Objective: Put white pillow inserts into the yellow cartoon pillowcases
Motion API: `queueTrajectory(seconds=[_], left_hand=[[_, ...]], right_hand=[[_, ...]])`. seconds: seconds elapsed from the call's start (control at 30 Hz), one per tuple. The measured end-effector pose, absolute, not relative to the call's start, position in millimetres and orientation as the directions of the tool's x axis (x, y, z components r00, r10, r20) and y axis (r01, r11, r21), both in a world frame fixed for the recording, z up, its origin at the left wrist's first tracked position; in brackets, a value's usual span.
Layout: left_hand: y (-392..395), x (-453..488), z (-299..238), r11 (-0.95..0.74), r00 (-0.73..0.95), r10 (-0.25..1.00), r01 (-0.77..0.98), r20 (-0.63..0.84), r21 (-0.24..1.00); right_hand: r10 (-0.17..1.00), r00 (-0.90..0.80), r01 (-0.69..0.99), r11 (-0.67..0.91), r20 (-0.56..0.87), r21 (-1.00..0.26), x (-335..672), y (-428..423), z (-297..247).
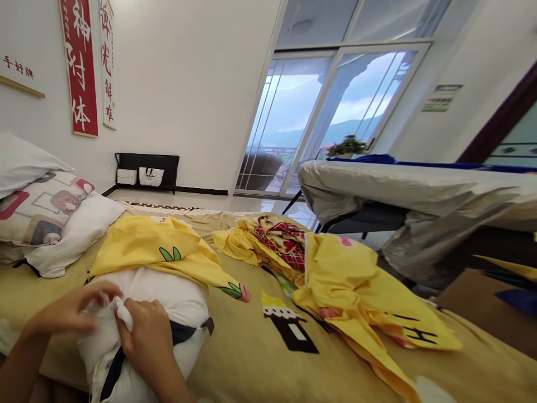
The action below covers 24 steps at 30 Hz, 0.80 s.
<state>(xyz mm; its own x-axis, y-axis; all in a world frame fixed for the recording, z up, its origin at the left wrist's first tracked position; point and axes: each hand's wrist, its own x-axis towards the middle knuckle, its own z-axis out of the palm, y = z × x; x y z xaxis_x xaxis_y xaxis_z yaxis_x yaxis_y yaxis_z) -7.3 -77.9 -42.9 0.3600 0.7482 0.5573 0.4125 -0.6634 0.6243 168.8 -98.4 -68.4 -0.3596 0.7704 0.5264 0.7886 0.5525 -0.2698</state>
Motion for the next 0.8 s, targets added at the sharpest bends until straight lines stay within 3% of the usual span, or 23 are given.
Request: queueTrajectory(seconds=[0.07, 0.1, 0.17, 0.27, 0.37, 0.47, 0.53, 0.6, 0.63, 0.7, 0.8], left_hand=[[-53.1, -1.5, -3.1, -0.743, 0.242, 0.670, 0.227, 0.702, 0.630], [-37.6, 8.3, 14.9, -0.763, 0.190, 0.642, 0.252, 0.743, 0.595], [-4.8, 38.7, 39.2, -0.770, 0.285, 0.609, 0.436, 0.740, 0.466], [33.9, 87.0, 43.7, -0.723, 0.487, 0.592, 0.672, 0.642, 0.158], [46.1, 100.7, 36.5, -0.701, 0.554, 0.624, 0.708, 0.551, 0.083], [35.3, 66.5, 44.9, -0.745, 0.442, 0.564, 0.636, 0.697, 0.200], [24.9, 25.3, 54.8, -0.772, 0.113, 0.487, 0.520, 0.866, 0.367], [19.7, -21.6, 58.2, -0.748, -0.275, 0.425, 0.430, 0.862, 0.506], [20.3, -45.1, 55.6, -0.710, -0.369, 0.423, 0.432, 0.828, 0.556], [27.9, -88.2, 41.9, -0.597, -0.415, 0.503, 0.467, 0.758, 0.652], [47.2, -131.8, 11.6, -0.310, -0.296, 0.770, 0.601, 0.565, 0.736]], right_hand=[[0.794, -0.366, 0.795, 0.538, 0.486, -0.280, 167.9, -98.1, -68.7], [0.806, -0.364, 0.803, 0.525, 0.467, -0.281, 167.1, -97.5, -68.5], [0.823, -0.364, 0.815, 0.508, 0.436, -0.278, 165.2, -96.0, -67.8], [0.845, -0.360, 0.830, 0.483, 0.395, -0.279, 165.3, -95.5, -67.5], [0.870, -0.336, 0.845, 0.448, 0.361, -0.293, 169.2, -97.5, -68.2], [0.880, -0.325, 0.842, 0.435, 0.346, -0.317, 172.0, -99.1, -68.1], [0.884, -0.322, 0.837, 0.432, 0.338, -0.334, 171.9, -99.1, -66.9], [0.885, -0.323, 0.829, 0.435, 0.334, -0.351, 170.3, -98.4, -65.1], [0.885, -0.327, 0.825, 0.438, 0.331, -0.357, 169.2, -98.0, -64.0], [0.884, -0.338, 0.814, 0.447, 0.323, -0.371, 167.1, -97.5, -61.8], [0.875, -0.343, 0.782, 0.468, 0.343, -0.412, 165.7, -97.2, -58.5]])
